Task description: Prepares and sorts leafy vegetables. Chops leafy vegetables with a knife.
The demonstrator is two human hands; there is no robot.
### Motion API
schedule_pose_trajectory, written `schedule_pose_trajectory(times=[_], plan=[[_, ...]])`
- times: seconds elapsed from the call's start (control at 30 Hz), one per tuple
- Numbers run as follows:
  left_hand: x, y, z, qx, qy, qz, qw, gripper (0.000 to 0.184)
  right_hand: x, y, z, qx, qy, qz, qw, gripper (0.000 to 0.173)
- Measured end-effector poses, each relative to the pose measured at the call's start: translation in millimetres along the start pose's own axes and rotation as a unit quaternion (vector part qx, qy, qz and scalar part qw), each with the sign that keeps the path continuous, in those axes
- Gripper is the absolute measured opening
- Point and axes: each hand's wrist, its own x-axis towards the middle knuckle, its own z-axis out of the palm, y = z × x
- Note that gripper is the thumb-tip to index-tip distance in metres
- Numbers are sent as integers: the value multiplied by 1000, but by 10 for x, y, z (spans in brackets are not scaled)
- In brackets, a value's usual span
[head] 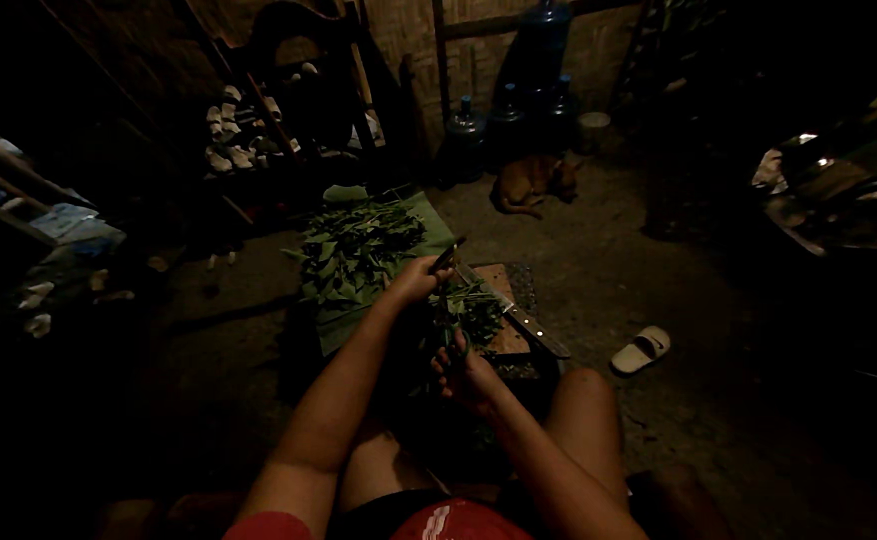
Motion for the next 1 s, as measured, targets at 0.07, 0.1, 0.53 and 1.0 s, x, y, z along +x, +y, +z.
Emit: schedule_pose_trajectory(times=[0.07, 0.1, 0.53, 1.0], plan=[[40, -28, 22, 1, 16, 7, 1000, 32, 30, 21, 22, -3, 29, -15, 999, 55], [55, -37, 35, 1, 23, 7, 1000, 33, 42, 30, 23, -8, 37, -22, 999, 55], [159, 12, 111, 8, 12, 6, 1000, 34, 139, -130, -80, 34, -9, -16, 999, 63], [170, -37, 88, -35, 19, 0, 999, 35, -36, -342, -192, -52, 99, -168, 979, 50]])
